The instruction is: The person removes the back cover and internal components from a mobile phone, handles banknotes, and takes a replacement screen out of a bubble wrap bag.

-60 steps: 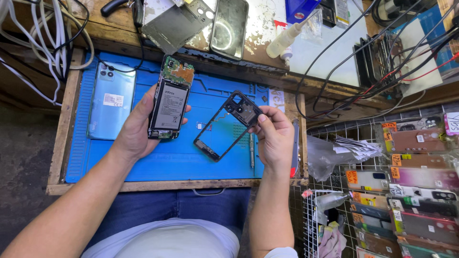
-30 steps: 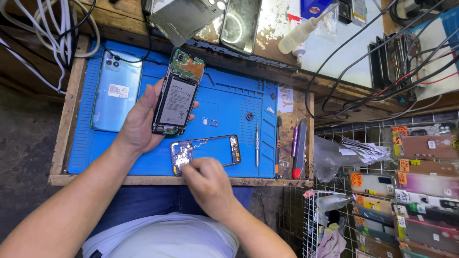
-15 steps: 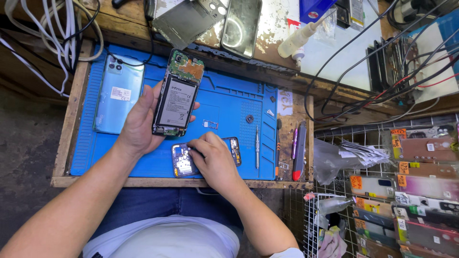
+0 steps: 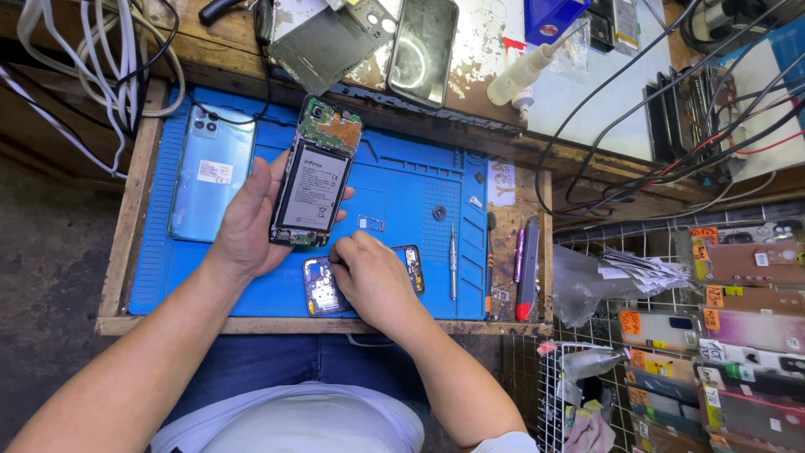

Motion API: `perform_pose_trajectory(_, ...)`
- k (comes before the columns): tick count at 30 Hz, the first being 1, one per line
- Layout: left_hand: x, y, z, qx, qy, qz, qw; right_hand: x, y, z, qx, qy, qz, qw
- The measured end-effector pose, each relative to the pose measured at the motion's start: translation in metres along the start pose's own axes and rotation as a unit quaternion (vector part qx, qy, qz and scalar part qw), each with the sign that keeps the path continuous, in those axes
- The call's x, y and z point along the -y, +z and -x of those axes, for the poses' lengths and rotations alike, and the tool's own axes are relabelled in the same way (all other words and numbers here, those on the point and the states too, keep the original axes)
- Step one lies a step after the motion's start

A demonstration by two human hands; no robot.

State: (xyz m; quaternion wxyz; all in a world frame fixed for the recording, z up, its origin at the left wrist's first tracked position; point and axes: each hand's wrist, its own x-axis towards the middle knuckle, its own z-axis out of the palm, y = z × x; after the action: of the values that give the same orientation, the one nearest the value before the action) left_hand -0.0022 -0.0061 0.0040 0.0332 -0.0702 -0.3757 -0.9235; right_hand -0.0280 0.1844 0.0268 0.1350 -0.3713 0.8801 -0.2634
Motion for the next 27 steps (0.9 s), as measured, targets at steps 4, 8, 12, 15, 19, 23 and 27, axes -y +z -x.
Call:
perform_pose_trajectory(4,-0.0003,0.0007,0.0002,0.003,-0.004,-0.008,1.000,-0.0003,-0.0016,-0.0027,0.019,0.003,0.000,1.000)
perform_pose_trajectory(8,-0.0009,0.0010,-0.0002,0.004,-0.005,-0.012,1.000,-0.0003,-0.0020,-0.0027,0.015,-0.001,-0.005,1.000)
perform_pose_trajectory(12,-0.0014,0.0015,0.0001,0.007,-0.006,-0.012,1.000,0.0001,-0.0018,-0.0022,0.019,0.006,-0.007,1.000)
perform_pose_trajectory(15,-0.0014,0.0020,-0.0002,0.009,-0.008,-0.013,1.000,0.0001,-0.0018,-0.0020,0.021,0.009,-0.010,1.000)
perform_pose_trajectory(19,-0.0017,0.0022,-0.0003,0.009,-0.013,-0.015,1.000,-0.0007,-0.0017,-0.0022,0.022,0.011,-0.012,1.000)
perform_pose_trajectory(23,-0.0019,0.0022,-0.0002,0.008,-0.016,-0.013,1.000,-0.0027,-0.0008,-0.0022,0.022,0.011,-0.021,0.999)
perform_pose_trajectory(27,-0.0022,0.0024,-0.0007,0.014,-0.018,-0.013,1.000,-0.0058,0.0013,-0.0035,0.016,0.001,-0.025,1.000)
